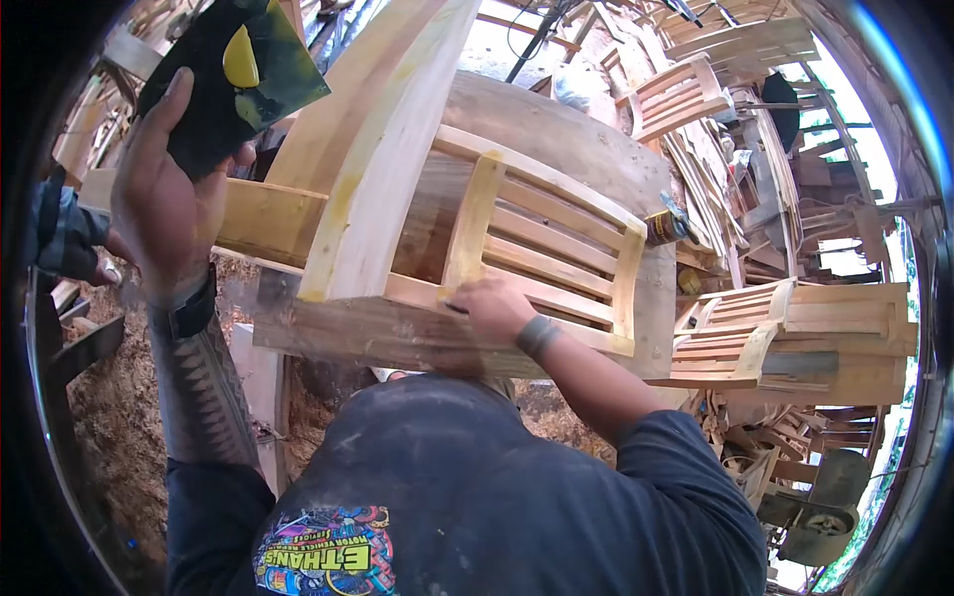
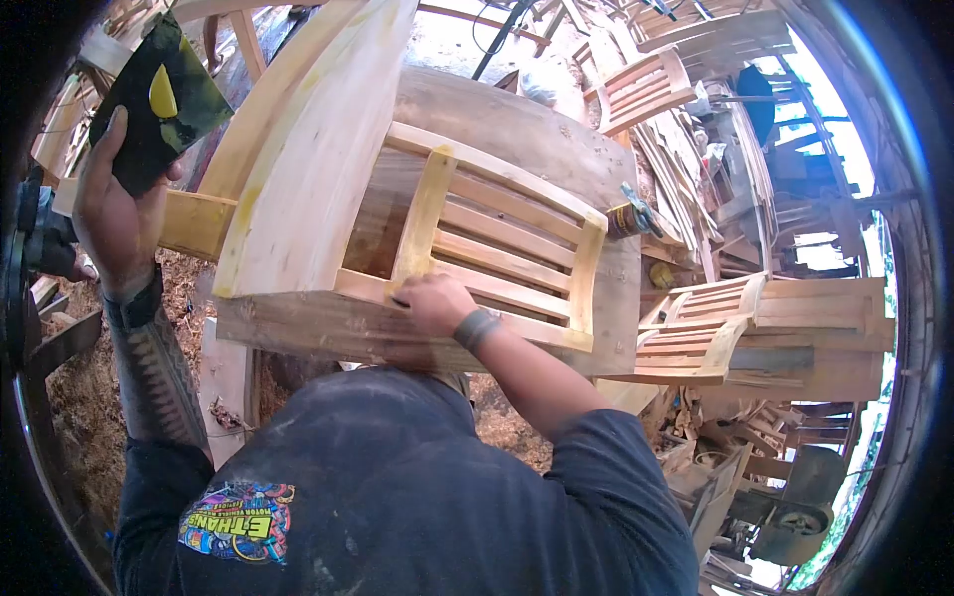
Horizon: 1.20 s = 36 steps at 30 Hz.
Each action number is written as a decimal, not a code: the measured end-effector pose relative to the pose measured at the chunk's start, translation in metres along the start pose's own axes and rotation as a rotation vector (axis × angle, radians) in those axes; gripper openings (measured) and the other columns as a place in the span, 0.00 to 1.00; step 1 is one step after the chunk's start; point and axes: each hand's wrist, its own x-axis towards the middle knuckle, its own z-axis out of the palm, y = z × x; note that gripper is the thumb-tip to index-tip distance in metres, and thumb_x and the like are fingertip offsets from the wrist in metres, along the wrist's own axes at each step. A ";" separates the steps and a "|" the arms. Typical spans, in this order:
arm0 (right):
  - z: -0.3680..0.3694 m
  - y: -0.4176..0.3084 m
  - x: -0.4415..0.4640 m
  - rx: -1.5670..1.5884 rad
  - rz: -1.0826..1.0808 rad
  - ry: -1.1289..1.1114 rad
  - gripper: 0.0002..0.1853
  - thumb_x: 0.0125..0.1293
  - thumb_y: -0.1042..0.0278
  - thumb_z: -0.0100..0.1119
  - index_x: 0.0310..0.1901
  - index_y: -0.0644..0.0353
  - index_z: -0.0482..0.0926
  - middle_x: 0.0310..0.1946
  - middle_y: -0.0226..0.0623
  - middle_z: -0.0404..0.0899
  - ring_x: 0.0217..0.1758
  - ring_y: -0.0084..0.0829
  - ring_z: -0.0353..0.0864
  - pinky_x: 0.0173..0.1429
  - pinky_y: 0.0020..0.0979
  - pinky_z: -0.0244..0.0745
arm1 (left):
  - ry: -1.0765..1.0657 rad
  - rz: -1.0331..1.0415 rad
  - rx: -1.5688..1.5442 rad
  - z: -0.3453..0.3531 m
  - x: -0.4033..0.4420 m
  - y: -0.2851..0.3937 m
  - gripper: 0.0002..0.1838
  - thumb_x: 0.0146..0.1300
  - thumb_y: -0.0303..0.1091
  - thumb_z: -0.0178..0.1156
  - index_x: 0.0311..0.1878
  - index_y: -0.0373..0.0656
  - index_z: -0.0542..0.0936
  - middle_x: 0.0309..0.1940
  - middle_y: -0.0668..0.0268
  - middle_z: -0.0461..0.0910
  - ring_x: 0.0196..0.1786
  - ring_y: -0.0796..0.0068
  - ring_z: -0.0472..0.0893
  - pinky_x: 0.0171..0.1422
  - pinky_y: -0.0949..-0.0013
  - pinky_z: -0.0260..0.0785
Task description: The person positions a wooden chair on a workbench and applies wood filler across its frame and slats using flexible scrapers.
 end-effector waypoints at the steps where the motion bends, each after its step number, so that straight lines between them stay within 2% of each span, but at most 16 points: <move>1: -0.005 -0.012 -0.008 0.016 0.062 -0.093 0.18 0.66 0.68 0.54 0.54 0.50 0.87 0.49 0.42 0.87 0.55 0.47 0.87 0.61 0.48 0.81 | -0.004 0.005 0.003 -0.001 -0.001 0.001 0.29 0.64 0.10 0.66 0.69 0.35 0.78 0.55 0.52 0.83 0.43 0.65 0.88 0.44 0.68 0.84; 4: 0.004 -0.009 -0.030 0.007 0.052 -0.158 0.21 0.65 0.71 0.53 0.56 0.49 0.88 0.51 0.42 0.87 0.54 0.47 0.87 0.60 0.45 0.81 | -0.009 0.076 0.100 0.004 0.001 0.004 0.29 0.64 0.11 0.66 0.70 0.35 0.78 0.53 0.52 0.83 0.42 0.66 0.88 0.45 0.68 0.85; 6: 0.001 -0.011 -0.032 0.029 0.088 0.008 0.22 0.66 0.71 0.52 0.61 0.53 0.84 0.54 0.43 0.84 0.56 0.47 0.85 0.62 0.45 0.79 | -0.043 0.215 0.194 0.010 -0.003 0.007 0.30 0.64 0.11 0.66 0.70 0.35 0.77 0.52 0.53 0.84 0.43 0.65 0.88 0.46 0.68 0.85; 8: 0.001 -0.022 -0.030 -0.090 0.121 0.205 0.23 0.67 0.70 0.52 0.63 0.56 0.81 0.56 0.43 0.82 0.58 0.46 0.83 0.63 0.45 0.78 | 0.012 0.000 0.044 0.007 -0.001 0.010 0.18 0.74 0.28 0.61 0.63 0.35 0.80 0.49 0.56 0.86 0.45 0.67 0.88 0.43 0.64 0.80; 10: 0.034 -0.032 -0.031 -0.210 0.128 0.188 0.23 0.67 0.70 0.53 0.64 0.58 0.79 0.58 0.43 0.81 0.59 0.46 0.82 0.63 0.44 0.78 | 0.028 -0.182 -0.168 0.009 0.003 0.014 0.17 0.79 0.37 0.58 0.60 0.35 0.81 0.48 0.58 0.88 0.45 0.69 0.88 0.41 0.62 0.78; 12: 0.046 -0.037 -0.037 -0.221 0.130 0.172 0.23 0.67 0.70 0.53 0.63 0.59 0.79 0.57 0.43 0.80 0.59 0.45 0.82 0.62 0.44 0.78 | 0.015 -0.320 -0.424 0.011 0.009 0.020 0.17 0.79 0.37 0.58 0.59 0.35 0.81 0.47 0.58 0.88 0.44 0.69 0.88 0.40 0.62 0.77; 15: 0.018 -0.041 -0.047 -0.015 0.120 0.140 0.20 0.65 0.72 0.53 0.59 0.58 0.81 0.51 0.43 0.81 0.55 0.45 0.83 0.58 0.45 0.78 | 0.033 -0.374 -0.398 0.006 0.010 0.020 0.17 0.79 0.38 0.58 0.60 0.34 0.80 0.46 0.59 0.89 0.43 0.69 0.88 0.39 0.63 0.77; 18: -0.008 -0.021 -0.026 -0.019 0.190 0.117 0.13 0.65 0.70 0.54 0.50 0.60 0.80 0.46 0.44 0.81 0.53 0.45 0.83 0.58 0.45 0.78 | 0.017 -0.367 -0.399 0.007 0.013 0.021 0.17 0.79 0.38 0.58 0.60 0.34 0.80 0.47 0.59 0.88 0.43 0.69 0.88 0.39 0.64 0.77; 19: -0.012 -0.021 -0.020 -0.041 0.143 0.248 0.10 0.65 0.71 0.54 0.46 0.60 0.79 0.44 0.44 0.82 0.51 0.47 0.83 0.58 0.45 0.78 | 0.006 -0.368 -0.400 0.008 0.012 0.021 0.17 0.79 0.38 0.58 0.60 0.34 0.80 0.47 0.59 0.88 0.44 0.69 0.88 0.39 0.64 0.77; 22: 0.010 -0.018 -0.013 -0.053 0.058 0.205 0.11 0.65 0.71 0.54 0.47 0.61 0.80 0.44 0.43 0.82 0.51 0.47 0.83 0.58 0.46 0.78 | 0.060 -0.301 -0.366 0.010 0.008 0.019 0.17 0.79 0.38 0.58 0.60 0.34 0.80 0.48 0.58 0.88 0.43 0.69 0.87 0.40 0.64 0.77; 23: 0.013 -0.019 -0.022 -0.072 0.056 0.168 0.14 0.65 0.70 0.54 0.51 0.60 0.80 0.46 0.42 0.83 0.53 0.47 0.84 0.58 0.45 0.78 | 0.036 -0.317 -0.390 0.009 0.009 0.019 0.17 0.79 0.38 0.58 0.60 0.34 0.80 0.48 0.58 0.88 0.43 0.69 0.87 0.40 0.64 0.76; 25: 0.006 -0.024 -0.030 -0.036 0.065 0.028 0.15 0.65 0.70 0.55 0.52 0.58 0.81 0.47 0.42 0.83 0.54 0.46 0.85 0.58 0.47 0.79 | -0.004 -0.352 -0.433 0.006 0.010 0.020 0.17 0.79 0.37 0.57 0.60 0.34 0.80 0.49 0.58 0.88 0.43 0.69 0.87 0.41 0.63 0.76; 28: 0.003 0.000 -0.045 0.051 0.154 -0.108 0.18 0.63 0.71 0.56 0.53 0.51 0.87 0.47 0.45 0.87 0.54 0.48 0.87 0.58 0.47 0.81 | 0.068 -0.382 -0.412 0.011 0.011 0.025 0.17 0.80 0.37 0.56 0.61 0.34 0.80 0.49 0.58 0.88 0.43 0.69 0.86 0.41 0.63 0.75; 32: -0.031 0.048 -0.029 0.232 0.436 -0.150 0.20 0.62 0.70 0.57 0.54 0.48 0.90 0.47 0.49 0.89 0.53 0.49 0.87 0.59 0.45 0.81 | 0.023 -0.164 -0.249 0.009 0.002 0.014 0.17 0.80 0.37 0.56 0.61 0.34 0.80 0.49 0.58 0.87 0.44 0.69 0.86 0.41 0.63 0.75; 33: -0.039 0.051 -0.024 0.134 0.442 -0.149 0.18 0.63 0.68 0.58 0.51 0.49 0.91 0.46 0.49 0.89 0.50 0.51 0.88 0.57 0.47 0.82 | 0.018 -0.131 -0.207 0.009 0.002 0.013 0.17 0.80 0.37 0.56 0.61 0.34 0.80 0.49 0.58 0.87 0.44 0.69 0.86 0.41 0.63 0.75; 36: -0.040 0.075 0.008 0.204 0.472 -0.296 0.20 0.52 0.70 0.59 0.47 0.56 0.91 0.42 0.52 0.89 0.44 0.50 0.88 0.50 0.45 0.82 | 0.026 -0.283 -0.335 0.008 0.010 0.019 0.17 0.80 0.37 0.56 0.62 0.34 0.80 0.50 0.57 0.87 0.45 0.68 0.87 0.42 0.63 0.76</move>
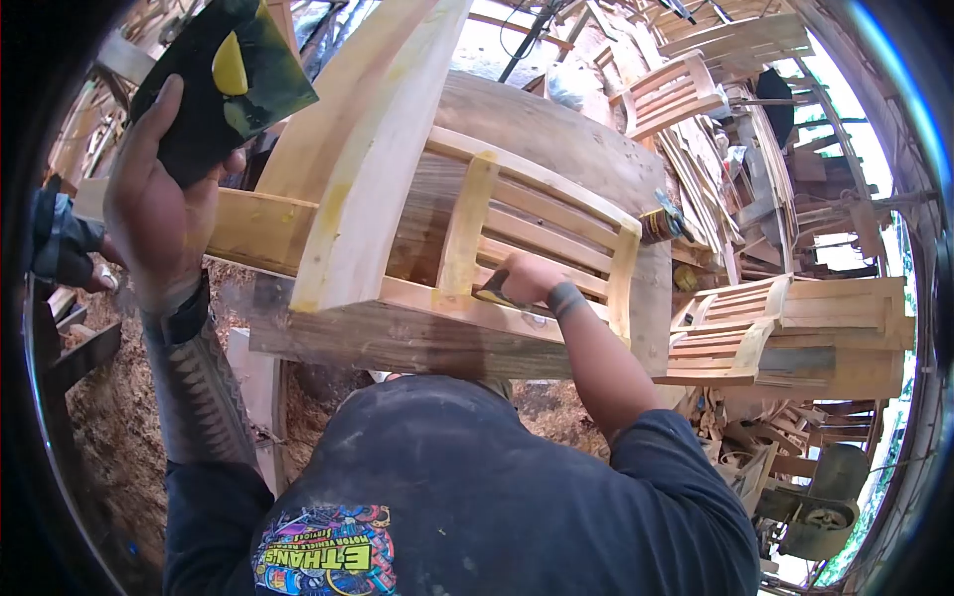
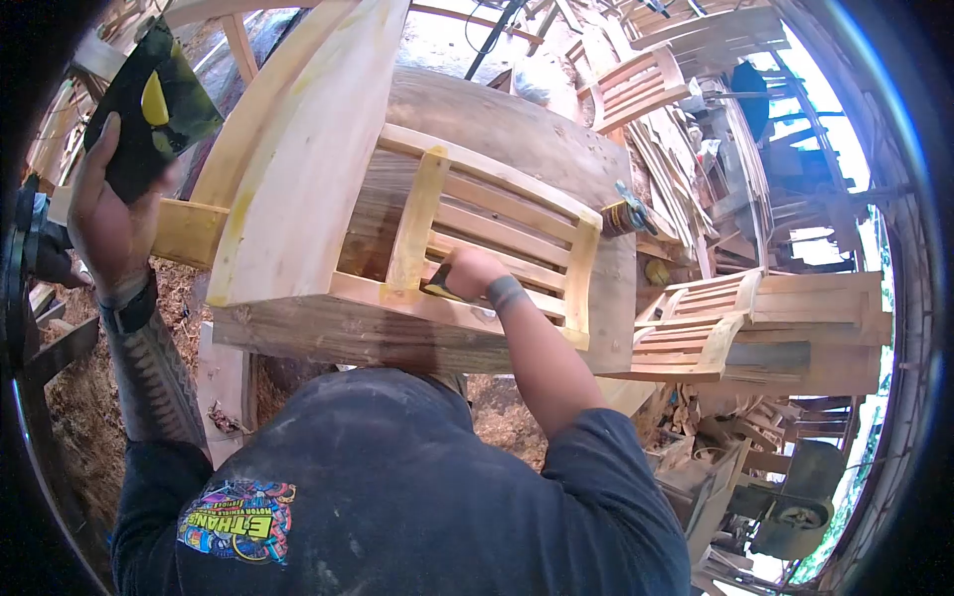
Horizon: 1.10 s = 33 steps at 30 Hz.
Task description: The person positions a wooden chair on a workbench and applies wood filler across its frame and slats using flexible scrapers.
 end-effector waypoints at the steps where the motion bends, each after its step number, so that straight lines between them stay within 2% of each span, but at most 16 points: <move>1: -0.001 0.000 0.009 -0.018 0.000 -0.003 0.21 0.51 0.70 0.59 0.47 0.56 0.91 0.42 0.52 0.89 0.44 0.50 0.88 0.50 0.44 0.82 | 0.014 -0.094 -0.081 0.000 0.002 0.003 0.17 0.80 0.37 0.56 0.62 0.34 0.80 0.51 0.57 0.87 0.46 0.67 0.87 0.42 0.63 0.76; 6: -0.018 -0.014 0.016 -0.080 -0.044 -0.095 0.24 0.48 0.69 0.61 0.49 0.58 0.90 0.42 0.51 0.90 0.44 0.49 0.89 0.51 0.42 0.83 | -0.088 -0.016 -0.088 -0.006 0.000 -0.001 0.17 0.80 0.37 0.56 0.62 0.34 0.80 0.51 0.57 0.87 0.46 0.67 0.87 0.43 0.63 0.78; 7: -0.026 -0.015 0.008 0.039 -0.053 -0.169 0.24 0.49 0.69 0.63 0.50 0.58 0.90 0.41 0.50 0.90 0.45 0.45 0.89 0.52 0.41 0.83 | -0.104 -0.009 -0.093 -0.006 -0.001 -0.001 0.18 0.80 0.37 0.56 0.62 0.34 0.80 0.51 0.57 0.87 0.46 0.67 0.87 0.43 0.63 0.78; 10: -0.036 -0.013 -0.001 0.035 -0.096 -0.165 0.24 0.47 0.69 0.64 0.49 0.61 0.90 0.42 0.53 0.90 0.46 0.49 0.89 0.52 0.45 0.82 | 0.043 -0.047 -0.070 0.012 -0.002 0.007 0.17 0.79 0.38 0.58 0.54 0.31 0.82 0.42 0.55 0.89 0.36 0.65 0.87 0.39 0.65 0.77; 13: -0.035 0.005 0.004 0.159 -0.008 -0.119 0.25 0.48 0.72 0.66 0.52 0.61 0.89 0.41 0.47 0.91 0.44 0.42 0.89 0.51 0.41 0.83 | 0.110 -0.054 -0.036 0.010 -0.002 0.005 0.16 0.79 0.38 0.58 0.53 0.31 0.83 0.41 0.55 0.89 0.35 0.65 0.87 0.39 0.65 0.77; 15: -0.024 0.022 0.016 0.193 0.010 -0.112 0.25 0.48 0.74 0.66 0.52 0.62 0.89 0.40 0.44 0.91 0.43 0.38 0.89 0.51 0.39 0.83 | 0.014 -0.048 -0.030 -0.007 -0.002 0.001 0.16 0.80 0.37 0.57 0.59 0.34 0.81 0.48 0.57 0.87 0.43 0.66 0.87 0.42 0.63 0.79; 18: -0.009 0.032 0.025 0.196 0.020 -0.143 0.25 0.48 0.74 0.66 0.53 0.63 0.89 0.40 0.43 0.91 0.42 0.37 0.88 0.51 0.38 0.83 | -0.040 -0.020 -0.028 -0.009 -0.001 0.000 0.17 0.80 0.37 0.56 0.62 0.35 0.80 0.52 0.57 0.86 0.47 0.66 0.87 0.44 0.63 0.80; 22: 0.002 0.039 0.028 0.312 0.025 -0.141 0.25 0.48 0.74 0.67 0.53 0.63 0.89 0.40 0.43 0.91 0.42 0.35 0.88 0.51 0.38 0.83 | 0.138 -0.014 0.005 0.013 -0.004 0.005 0.17 0.79 0.38 0.57 0.55 0.31 0.82 0.43 0.55 0.88 0.37 0.65 0.86 0.39 0.66 0.76; 24: 0.000 0.037 0.023 0.418 0.046 -0.226 0.25 0.48 0.73 0.67 0.53 0.62 0.89 0.39 0.43 0.91 0.43 0.35 0.88 0.51 0.38 0.83 | 0.085 0.052 0.083 0.020 -0.008 0.007 0.17 0.79 0.38 0.57 0.56 0.31 0.81 0.44 0.56 0.87 0.37 0.65 0.86 0.39 0.66 0.76; 27: -0.004 0.016 0.010 0.075 -0.076 -0.110 0.24 0.49 0.71 0.66 0.52 0.61 0.90 0.39 0.44 0.91 0.43 0.37 0.88 0.52 0.37 0.83 | 0.050 0.002 0.029 0.016 -0.005 0.007 0.18 0.79 0.39 0.57 0.57 0.31 0.81 0.44 0.56 0.87 0.38 0.65 0.86 0.39 0.65 0.75; 30: -0.017 0.013 -0.005 0.305 -0.040 -0.099 0.24 0.49 0.71 0.64 0.51 0.60 0.90 0.39 0.48 0.90 0.43 0.40 0.88 0.52 0.39 0.82 | 0.070 -0.024 0.030 0.014 -0.006 0.008 0.18 0.79 0.39 0.56 0.57 0.31 0.81 0.44 0.56 0.87 0.38 0.66 0.85 0.40 0.65 0.75; 33: -0.012 0.018 0.001 0.120 -0.056 0.037 0.24 0.50 0.72 0.61 0.52 0.57 0.90 0.40 0.50 0.90 0.43 0.43 0.88 0.52 0.40 0.82 | 0.025 -0.034 0.000 0.016 -0.005 0.009 0.18 0.79 0.39 0.56 0.57 0.30 0.81 0.44 0.56 0.87 0.38 0.66 0.85 0.39 0.66 0.75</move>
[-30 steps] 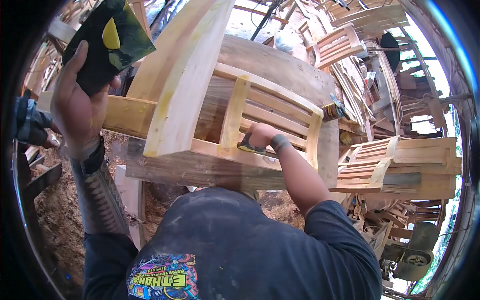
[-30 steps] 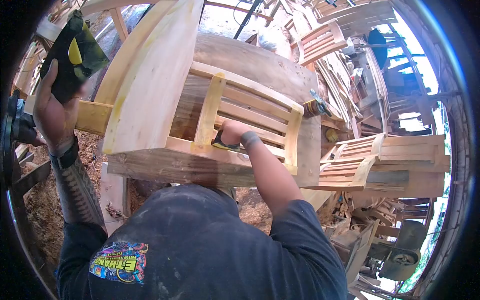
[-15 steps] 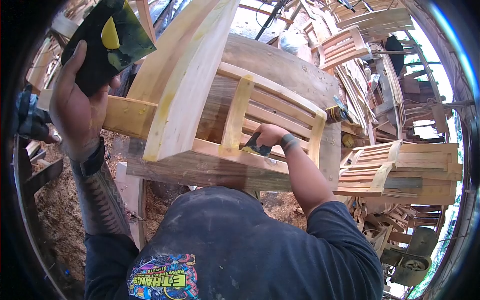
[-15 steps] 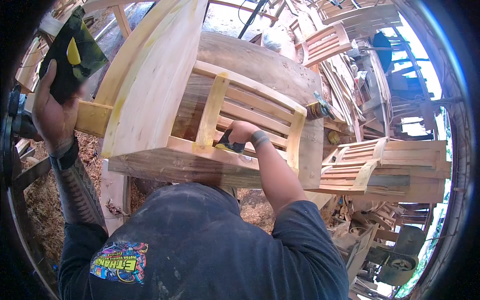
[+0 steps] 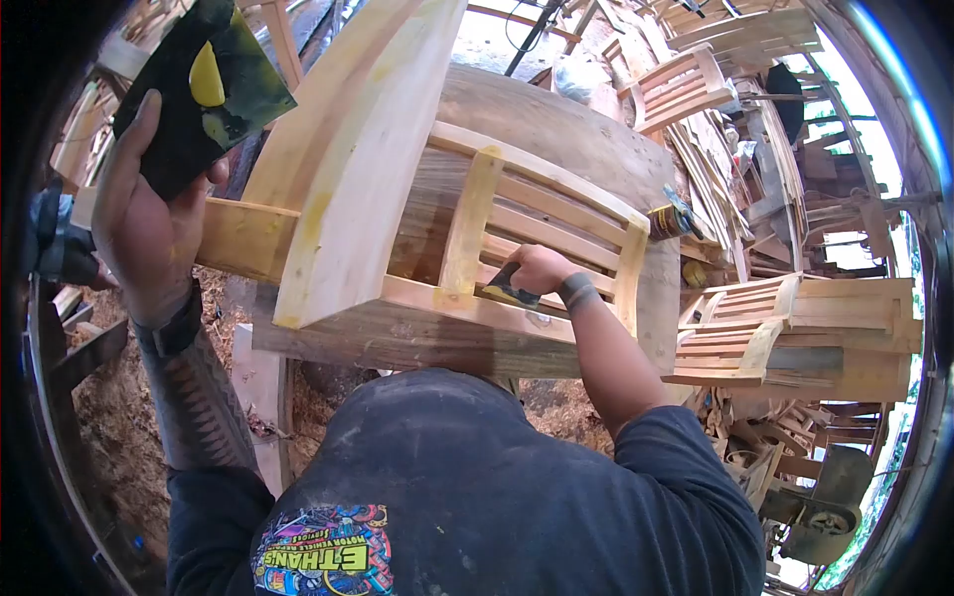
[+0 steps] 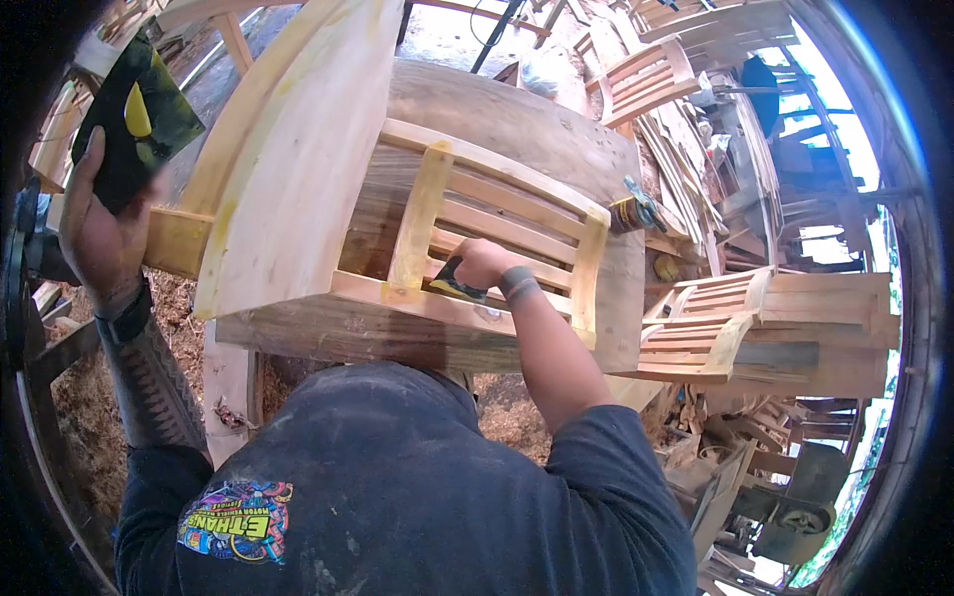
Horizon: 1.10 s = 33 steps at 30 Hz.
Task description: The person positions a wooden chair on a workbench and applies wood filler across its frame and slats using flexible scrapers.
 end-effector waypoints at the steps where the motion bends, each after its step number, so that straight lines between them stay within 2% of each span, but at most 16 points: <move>1: 0.001 -0.001 -0.001 -0.008 0.018 -0.026 0.24 0.50 0.72 0.60 0.52 0.57 0.90 0.40 0.50 0.89 0.43 0.43 0.88 0.51 0.40 0.82 | -0.026 -0.007 -0.025 0.001 0.001 0.000 0.18 0.79 0.39 0.56 0.57 0.30 0.80 0.44 0.55 0.87 0.38 0.66 0.85 0.39 0.66 0.75; 4: 0.007 -0.017 -0.003 -0.107 0.061 -0.056 0.24 0.51 0.71 0.56 0.51 0.54 0.91 0.41 0.50 0.89 0.43 0.45 0.88 0.50 0.42 0.82 | -0.051 -0.019 -0.043 -0.005 0.003 -0.001 0.19 0.79 0.39 0.56 0.57 0.29 0.80 0.44 0.55 0.87 0.38 0.65 0.85 0.39 0.66 0.76; 7: 0.021 -0.020 -0.006 -0.244 -0.056 0.020 0.24 0.51 0.71 0.56 0.50 0.53 0.91 0.40 0.50 0.89 0.42 0.45 0.88 0.50 0.42 0.82 | -0.071 0.019 -0.052 -0.002 0.002 -0.001 0.18 0.79 0.38 0.56 0.57 0.29 0.80 0.44 0.54 0.87 0.38 0.65 0.85 0.39 0.65 0.76; 10: -0.002 -0.032 -0.018 -0.073 -0.068 -0.113 0.23 0.52 0.71 0.58 0.50 0.54 0.90 0.39 0.48 0.90 0.42 0.43 0.88 0.51 0.41 0.82 | 0.043 -0.017 -0.006 -0.007 0.002 -0.003 0.18 0.80 0.37 0.56 0.56 0.29 0.80 0.44 0.54 0.87 0.37 0.64 0.85 0.39 0.65 0.76; 14: -0.020 -0.003 0.011 0.103 0.094 -0.006 0.22 0.51 0.70 0.63 0.50 0.55 0.91 0.40 0.46 0.91 0.44 0.40 0.89 0.52 0.40 0.83 | -0.024 -0.007 -0.042 -0.008 0.004 -0.004 0.18 0.80 0.37 0.56 0.56 0.29 0.80 0.44 0.54 0.87 0.36 0.63 0.85 0.39 0.65 0.77; 17: -0.023 0.021 0.047 -0.023 0.127 0.007 0.23 0.50 0.70 0.64 0.51 0.55 0.90 0.42 0.47 0.90 0.46 0.42 0.89 0.54 0.41 0.83 | -0.039 -0.006 -0.052 -0.003 0.003 -0.002 0.17 0.80 0.37 0.56 0.56 0.29 0.80 0.44 0.55 0.87 0.37 0.63 0.86 0.39 0.65 0.77; 21: -0.028 0.013 0.071 -0.236 0.148 -0.060 0.25 0.47 0.69 0.67 0.52 0.56 0.90 0.45 0.47 0.90 0.48 0.44 0.89 0.55 0.42 0.83 | 0.004 -0.017 -0.041 -0.005 0.002 -0.001 0.17 0.79 0.37 0.56 0.56 0.30 0.80 0.45 0.55 0.87 0.38 0.63 0.86 0.39 0.64 0.77; 30: -0.049 0.011 0.099 -0.067 0.075 -0.289 0.23 0.45 0.69 0.69 0.48 0.57 0.91 0.42 0.44 0.91 0.46 0.41 0.89 0.53 0.40 0.83 | 0.016 -0.016 -0.063 -0.006 0.003 -0.001 0.17 0.79 0.37 0.56 0.56 0.30 0.81 0.44 0.52 0.88 0.38 0.61 0.87 0.40 0.62 0.78; 33: -0.061 0.019 0.094 -0.089 0.053 -0.179 0.24 0.46 0.69 0.69 0.49 0.55 0.91 0.43 0.43 0.91 0.46 0.40 0.89 0.53 0.40 0.83 | 0.010 -0.012 -0.067 -0.005 0.002 0.000 0.17 0.80 0.38 0.56 0.56 0.30 0.81 0.44 0.52 0.87 0.38 0.61 0.87 0.39 0.61 0.77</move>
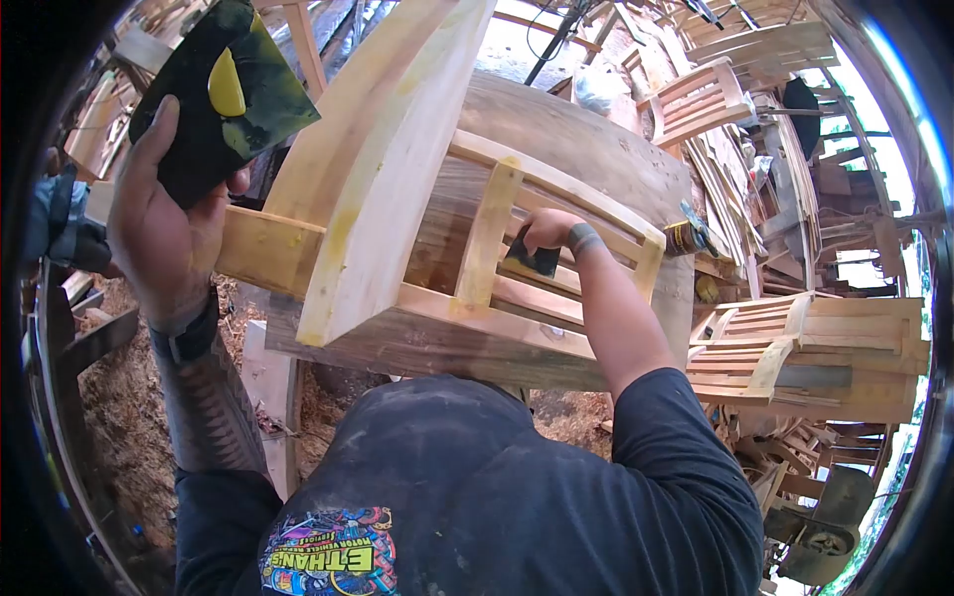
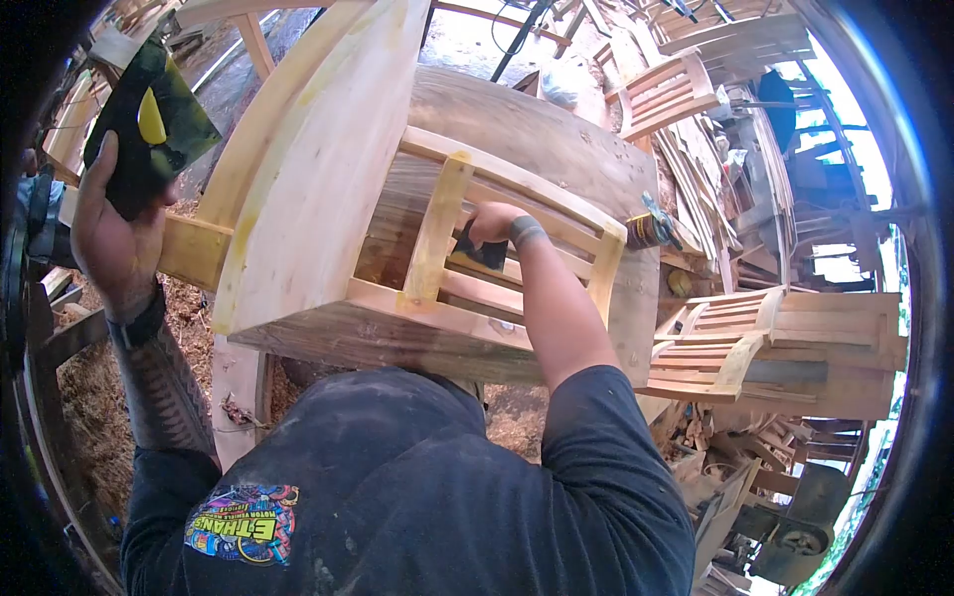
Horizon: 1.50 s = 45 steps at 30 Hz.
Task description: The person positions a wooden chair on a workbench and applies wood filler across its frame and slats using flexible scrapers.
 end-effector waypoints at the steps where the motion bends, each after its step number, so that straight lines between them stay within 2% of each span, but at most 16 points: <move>1: -0.003 0.003 0.001 0.010 0.053 0.059 0.25 0.47 0.69 0.68 0.52 0.53 0.91 0.44 0.44 0.91 0.47 0.41 0.89 0.54 0.40 0.83 | -0.001 -0.003 0.001 0.001 -0.001 0.000 0.18 0.80 0.38 0.55 0.56 0.30 0.81 0.43 0.52 0.87 0.38 0.62 0.86 0.39 0.61 0.76; 4: -0.005 0.018 0.015 -0.033 0.133 0.183 0.25 0.48 0.69 0.67 0.53 0.50 0.91 0.45 0.46 0.91 0.48 0.42 0.89 0.55 0.40 0.83 | 0.001 -0.003 0.019 0.005 -0.003 0.000 0.18 0.80 0.38 0.55 0.55 0.30 0.81 0.42 0.53 0.87 0.37 0.62 0.86 0.38 0.62 0.75; 7: -0.003 0.019 0.022 -0.019 0.126 0.195 0.25 0.48 0.69 0.67 0.52 0.50 0.91 0.45 0.47 0.91 0.49 0.44 0.89 0.55 0.41 0.82 | 0.015 -0.001 0.023 0.005 -0.004 0.001 0.17 0.79 0.38 0.55 0.55 0.31 0.81 0.42 0.55 0.87 0.37 0.63 0.86 0.38 0.62 0.75; 13: -0.013 0.010 0.022 -0.015 0.057 0.136 0.21 0.46 0.69 0.68 0.46 0.56 0.91 0.43 0.47 0.90 0.47 0.43 0.89 0.52 0.42 0.82 | 0.068 -0.025 0.059 0.003 -0.002 0.002 0.17 0.79 0.38 0.56 0.56 0.34 0.82 0.43 0.58 0.88 0.38 0.64 0.86 0.38 0.62 0.75; 19: -0.024 0.009 0.028 -0.038 -0.001 0.056 0.18 0.45 0.68 0.69 0.42 0.58 0.91 0.39 0.45 0.90 0.43 0.41 0.89 0.47 0.41 0.82 | -0.008 -0.060 0.044 0.008 -0.003 0.005 0.17 0.79 0.39 0.56 0.60 0.36 0.81 0.46 0.59 0.88 0.40 0.65 0.86 0.38 0.61 0.75; 22: -0.041 0.000 0.010 -0.029 -0.033 -0.022 0.18 0.48 0.68 0.67 0.43 0.57 0.92 0.38 0.45 0.90 0.42 0.39 0.89 0.48 0.40 0.82 | 0.064 -0.066 0.027 0.000 -0.004 0.005 0.18 0.79 0.40 0.56 0.60 0.36 0.81 0.47 0.59 0.88 0.43 0.65 0.86 0.38 0.60 0.74; 25: -0.050 0.015 0.012 0.020 0.114 0.213 0.23 0.48 0.67 0.67 0.50 0.52 0.92 0.45 0.48 0.91 0.48 0.41 0.90 0.55 0.41 0.83 | -0.061 -0.058 -0.016 -0.002 -0.003 0.005 0.18 0.79 0.40 0.55 0.61 0.36 0.80 0.49 0.58 0.88 0.45 0.65 0.86 0.39 0.59 0.74; 28: -0.055 0.035 0.022 0.160 0.104 0.262 0.25 0.49 0.67 0.66 0.52 0.50 0.92 0.46 0.48 0.90 0.49 0.42 0.90 0.56 0.40 0.83 | 0.057 -0.023 0.059 -0.015 -0.005 0.001 0.19 0.80 0.40 0.53 0.63 0.36 0.80 0.50 0.58 0.87 0.46 0.65 0.86 0.39 0.59 0.74; 34: -0.058 0.023 0.027 -0.010 0.093 0.252 0.25 0.48 0.68 0.65 0.52 0.49 0.92 0.46 0.45 0.90 0.48 0.44 0.89 0.54 0.41 0.83 | -0.016 -0.090 0.009 -0.014 -0.003 0.006 0.20 0.81 0.40 0.52 0.65 0.36 0.79 0.54 0.58 0.87 0.46 0.63 0.86 0.40 0.58 0.75; 37: -0.063 0.023 0.036 -0.002 0.069 0.182 0.24 0.46 0.67 0.67 0.50 0.51 0.92 0.45 0.45 0.90 0.48 0.44 0.89 0.55 0.41 0.82 | 0.021 -0.091 -0.017 -0.015 -0.005 0.007 0.20 0.80 0.39 0.52 0.65 0.36 0.79 0.53 0.57 0.87 0.46 0.63 0.87 0.39 0.58 0.75; 40: -0.068 0.020 0.033 -0.013 -0.030 0.097 0.24 0.48 0.66 0.68 0.51 0.53 0.91 0.45 0.44 0.90 0.49 0.43 0.88 0.56 0.40 0.81 | 0.017 -0.089 0.006 -0.013 -0.003 0.007 0.20 0.80 0.40 0.53 0.64 0.36 0.79 0.52 0.57 0.87 0.46 0.63 0.87 0.39 0.58 0.76; 43: -0.048 -0.006 0.019 0.065 -0.266 0.043 0.24 0.53 0.66 0.68 0.54 0.57 0.89 0.42 0.43 0.91 0.44 0.35 0.87 0.52 0.37 0.81 | 0.056 0.002 0.036 -0.007 -0.007 0.000 0.20 0.79 0.40 0.54 0.63 0.35 0.79 0.49 0.56 0.88 0.43 0.63 0.87 0.38 0.60 0.77; 45: -0.014 -0.059 -0.013 -0.034 -0.337 -0.031 0.19 0.62 0.68 0.65 0.55 0.59 0.86 0.43 0.43 0.90 0.44 0.37 0.87 0.53 0.39 0.82 | -0.039 -0.015 0.017 -0.003 -0.008 0.002 0.19 0.79 0.40 0.54 0.64 0.37 0.79 0.51 0.58 0.88 0.45 0.66 0.87 0.40 0.62 0.75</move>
